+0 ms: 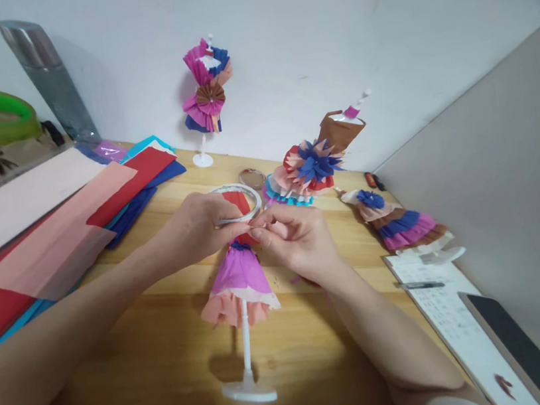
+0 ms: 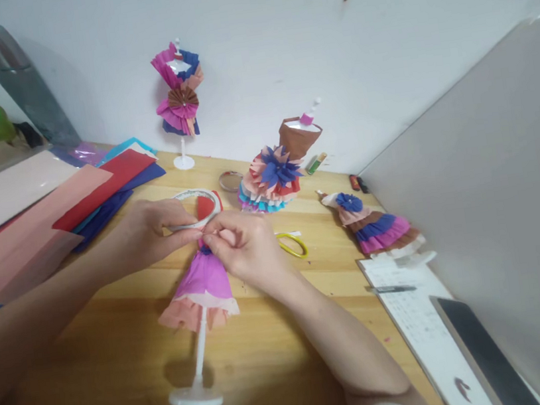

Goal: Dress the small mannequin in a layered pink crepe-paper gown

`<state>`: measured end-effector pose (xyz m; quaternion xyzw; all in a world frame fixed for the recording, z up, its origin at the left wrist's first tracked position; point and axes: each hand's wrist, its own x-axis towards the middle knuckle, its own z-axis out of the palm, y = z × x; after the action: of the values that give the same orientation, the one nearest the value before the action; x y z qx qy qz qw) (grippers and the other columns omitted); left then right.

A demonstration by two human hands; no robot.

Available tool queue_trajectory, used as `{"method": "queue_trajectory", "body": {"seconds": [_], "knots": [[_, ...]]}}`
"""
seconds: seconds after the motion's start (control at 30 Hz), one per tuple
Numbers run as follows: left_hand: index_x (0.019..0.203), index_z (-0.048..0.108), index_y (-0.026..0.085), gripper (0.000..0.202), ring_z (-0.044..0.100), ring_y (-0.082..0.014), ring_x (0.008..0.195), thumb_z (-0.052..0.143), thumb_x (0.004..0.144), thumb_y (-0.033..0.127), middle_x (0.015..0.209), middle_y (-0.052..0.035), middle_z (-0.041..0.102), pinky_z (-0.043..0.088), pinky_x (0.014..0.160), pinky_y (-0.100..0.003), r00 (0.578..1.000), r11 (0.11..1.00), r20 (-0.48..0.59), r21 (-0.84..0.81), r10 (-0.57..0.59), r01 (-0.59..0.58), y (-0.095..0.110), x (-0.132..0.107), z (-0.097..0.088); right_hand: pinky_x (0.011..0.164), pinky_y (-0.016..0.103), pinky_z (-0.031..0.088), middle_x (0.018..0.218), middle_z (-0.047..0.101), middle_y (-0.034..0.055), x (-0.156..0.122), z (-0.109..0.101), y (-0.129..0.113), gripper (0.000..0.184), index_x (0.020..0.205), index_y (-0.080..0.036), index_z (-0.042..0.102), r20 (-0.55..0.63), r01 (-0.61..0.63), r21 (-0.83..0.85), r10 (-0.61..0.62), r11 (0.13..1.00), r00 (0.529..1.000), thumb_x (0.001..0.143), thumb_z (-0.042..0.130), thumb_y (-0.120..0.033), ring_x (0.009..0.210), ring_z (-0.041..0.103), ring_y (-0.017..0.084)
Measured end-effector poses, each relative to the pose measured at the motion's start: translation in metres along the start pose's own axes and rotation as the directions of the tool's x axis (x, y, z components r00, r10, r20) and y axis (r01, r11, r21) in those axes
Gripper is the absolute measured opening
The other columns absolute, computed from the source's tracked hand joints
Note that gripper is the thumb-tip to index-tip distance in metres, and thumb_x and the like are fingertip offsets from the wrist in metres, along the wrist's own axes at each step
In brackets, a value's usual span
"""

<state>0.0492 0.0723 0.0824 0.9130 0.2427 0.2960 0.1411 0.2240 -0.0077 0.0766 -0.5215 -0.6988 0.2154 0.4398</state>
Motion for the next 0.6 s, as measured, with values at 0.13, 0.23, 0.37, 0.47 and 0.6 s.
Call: {"method": "queue_trajectory", "body": {"seconds": [0.13, 0.23, 0.37, 0.47, 0.6], "knots": [[0.062, 0.067, 0.014, 0.022, 0.045, -0.0078, 0.053, 0.063, 0.080, 0.026, 0.054, 0.0025, 0.056, 0.030, 0.052, -0.022, 1.000, 1.000, -0.011, -0.020, -0.016, 0.016, 0.0013, 0.0000, -0.0017, 0.053, 0.022, 0.036, 0.060, 0.058, -0.0032, 0.0015, -0.0007, 0.0014, 0.012, 0.068, -0.018, 0.060, -0.043, -0.082, 0.028, 0.083, 0.996, 0.996, 0.079, 0.063, -0.023, 0.054, 0.048, 0.009], [0.063, 0.067, 0.014, 0.021, 0.046, -0.0078, 0.054, 0.063, 0.081, 0.025, 0.056, 0.0020, 0.057, 0.031, 0.053, -0.021, 0.999, 0.998, -0.002, -0.052, -0.040, 0.039, 0.0046, 0.0003, -0.0041, 0.051, 0.022, 0.035, 0.057, 0.056, -0.0038, 0.0037, -0.0024, 0.0008, 0.016, 0.066, -0.018, 0.057, -0.073, -0.120, 0.018, 0.121, 0.993, 0.990, 0.076, 0.065, -0.027, 0.052, 0.046, 0.009], [0.061, 0.066, 0.013, 0.023, 0.045, -0.0080, 0.054, 0.064, 0.080, 0.025, 0.056, 0.0012, 0.057, 0.031, 0.053, -0.022, 0.998, 0.996, -0.001, -0.073, -0.060, 0.060, 0.0068, 0.0001, -0.0054, 0.052, 0.022, 0.035, 0.057, 0.056, -0.0036, 0.0065, -0.0039, -0.0011, 0.016, 0.063, -0.018, 0.056, -0.106, -0.125, -0.006, 0.124, 0.992, 0.987, 0.074, 0.064, -0.027, 0.053, 0.046, 0.010], [0.060, 0.065, 0.013, 0.024, 0.045, -0.0081, 0.053, 0.063, 0.080, 0.026, 0.056, 0.0013, 0.057, 0.031, 0.052, -0.022, 0.998, 0.995, 0.003, -0.081, -0.056, 0.056, 0.0065, -0.0004, -0.0049, 0.052, 0.023, 0.034, 0.056, 0.054, -0.0036, 0.0073, -0.0040, -0.0012, 0.016, 0.063, -0.018, 0.055, -0.106, -0.130, -0.013, 0.128, 0.991, 0.986, 0.073, 0.063, -0.027, 0.052, 0.045, 0.010], [0.063, 0.066, 0.015, 0.022, 0.046, -0.0081, 0.054, 0.061, 0.082, 0.026, 0.057, 0.0021, 0.058, 0.033, 0.053, -0.021, 1.000, 0.995, 0.007, -0.091, -0.026, 0.027, 0.0055, -0.0012, -0.0037, 0.052, 0.022, 0.034, 0.056, 0.053, -0.0040, 0.0069, -0.0034, 0.0013, 0.016, 0.064, -0.019, 0.053, -0.099, -0.131, -0.023, 0.129, 0.991, 0.987, 0.073, 0.063, -0.027, 0.053, 0.043, 0.010]]}}
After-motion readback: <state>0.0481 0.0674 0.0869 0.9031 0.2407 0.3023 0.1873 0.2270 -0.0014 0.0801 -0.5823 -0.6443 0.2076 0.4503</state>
